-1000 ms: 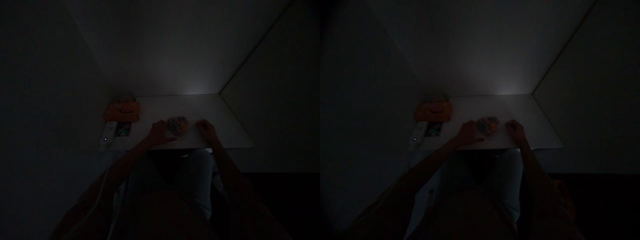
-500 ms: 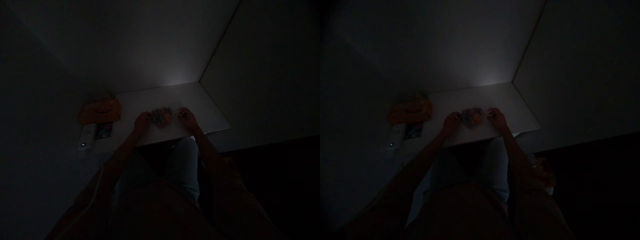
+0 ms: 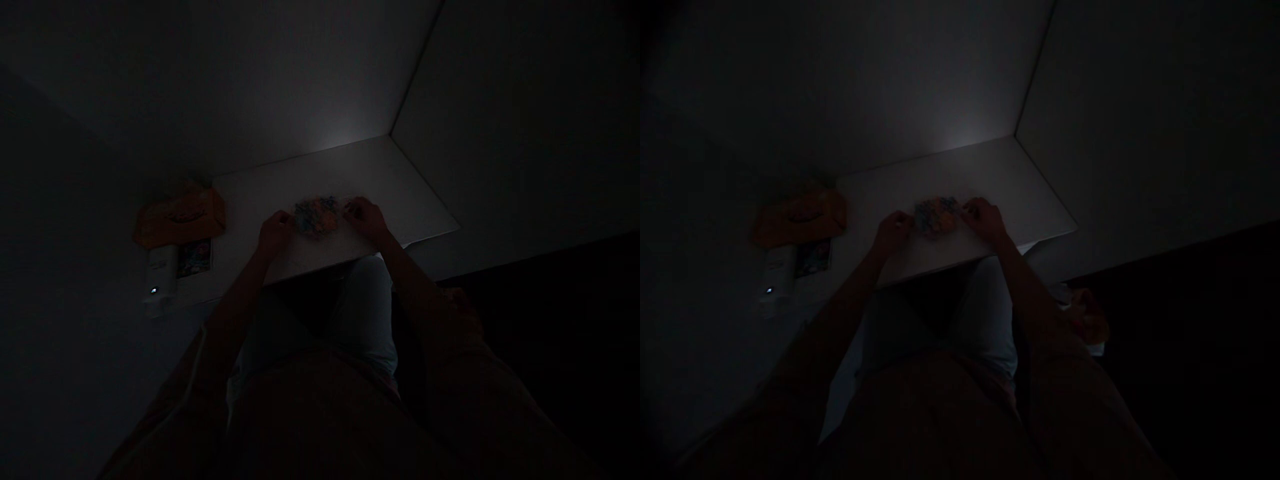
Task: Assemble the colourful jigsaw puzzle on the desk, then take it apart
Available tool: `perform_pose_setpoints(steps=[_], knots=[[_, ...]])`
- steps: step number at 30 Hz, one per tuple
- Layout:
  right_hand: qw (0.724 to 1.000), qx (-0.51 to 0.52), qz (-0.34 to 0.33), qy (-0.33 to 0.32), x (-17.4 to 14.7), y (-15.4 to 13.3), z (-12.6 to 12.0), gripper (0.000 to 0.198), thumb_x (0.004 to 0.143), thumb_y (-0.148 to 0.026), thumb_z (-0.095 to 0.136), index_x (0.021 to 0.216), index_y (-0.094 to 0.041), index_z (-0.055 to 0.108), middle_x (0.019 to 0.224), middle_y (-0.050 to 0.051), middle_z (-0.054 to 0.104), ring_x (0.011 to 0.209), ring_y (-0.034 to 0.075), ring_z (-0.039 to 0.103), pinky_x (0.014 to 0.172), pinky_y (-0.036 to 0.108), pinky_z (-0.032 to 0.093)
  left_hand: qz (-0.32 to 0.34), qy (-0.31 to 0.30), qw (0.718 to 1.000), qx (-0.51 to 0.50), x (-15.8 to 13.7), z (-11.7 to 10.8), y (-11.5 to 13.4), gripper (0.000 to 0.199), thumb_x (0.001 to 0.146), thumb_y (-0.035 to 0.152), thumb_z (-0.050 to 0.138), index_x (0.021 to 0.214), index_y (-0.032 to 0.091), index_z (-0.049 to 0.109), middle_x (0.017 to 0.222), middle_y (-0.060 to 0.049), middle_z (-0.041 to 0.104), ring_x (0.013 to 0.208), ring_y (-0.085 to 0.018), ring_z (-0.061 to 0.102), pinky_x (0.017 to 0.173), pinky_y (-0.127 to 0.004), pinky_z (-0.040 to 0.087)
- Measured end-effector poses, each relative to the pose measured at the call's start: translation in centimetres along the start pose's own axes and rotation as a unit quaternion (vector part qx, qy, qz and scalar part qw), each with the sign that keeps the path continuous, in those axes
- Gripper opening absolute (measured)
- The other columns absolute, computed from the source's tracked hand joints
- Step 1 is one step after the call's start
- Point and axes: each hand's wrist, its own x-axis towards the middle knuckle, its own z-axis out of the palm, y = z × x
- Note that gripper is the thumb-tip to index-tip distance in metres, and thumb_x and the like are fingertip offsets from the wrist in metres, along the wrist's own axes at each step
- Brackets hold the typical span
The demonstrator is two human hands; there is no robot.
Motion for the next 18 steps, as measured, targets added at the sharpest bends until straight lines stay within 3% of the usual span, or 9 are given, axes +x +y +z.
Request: perform_pose_setpoints(steps=[3,8,13,18], knots=[[1.000,-0.013,0.000,0.001,0.1,0.1,0.1,0.035,0.102,-0.053,0.075,0.123,-0.025,0.080,0.116,0.012,0.082,0.097,0.032,0.076,0.093,0.047,0.060,0.002,0.024,0.997,-0.071,0.8,-1.3,1.2,0.014,0.111,0.028,0.065,0.102,0.018,0.067,0.106,-0.004,0.079,0.073,-0.014,0.069,0.082,-0.031,0.054],[1.000,-0.019,-0.010,-0.007,0.0,-0.1,0.2,0.040,0.100,-0.046,0.079,0.135,-0.026,0.081,0.130,0.013,0.082,0.098,0.032,0.076,0.097,0.049,0.060,0.047,0.077,0.982,-0.167,4.0,-3.8,4.3,0.015,0.109,0.018,0.067,0.095,0.018,0.060,0.095,0.000,0.071,0.065,-0.009,0.065,0.066,-0.025,0.050],[1.000,-0.012,-0.017,-0.017,-0.1,-0.5,-0.2,0.037,0.101,-0.038,0.079,0.136,-0.027,0.083,0.125,0.011,0.082,0.094,0.029,0.077,0.098,0.048,0.060,0.070,0.120,0.981,-0.136,7.2,-6.6,8.3,0.017,0.109,0.010,0.067,0.093,0.015,0.064,0.091,-0.002,0.066,0.071,-0.011,0.063,0.070,-0.027,0.049],[1.000,-0.010,-0.010,-0.019,0.0,-0.7,-0.3,0.032,0.102,-0.039,0.077,0.131,-0.027,0.084,0.118,0.010,0.082,0.095,0.028,0.077,0.095,0.045,0.061,0.105,0.133,0.985,-0.020,9.2,-8.7,10.2,0.013,0.106,0.013,0.069,0.094,0.016,0.069,0.102,-0.006,0.075,0.102,-0.020,0.071,0.098,-0.035,0.053]])
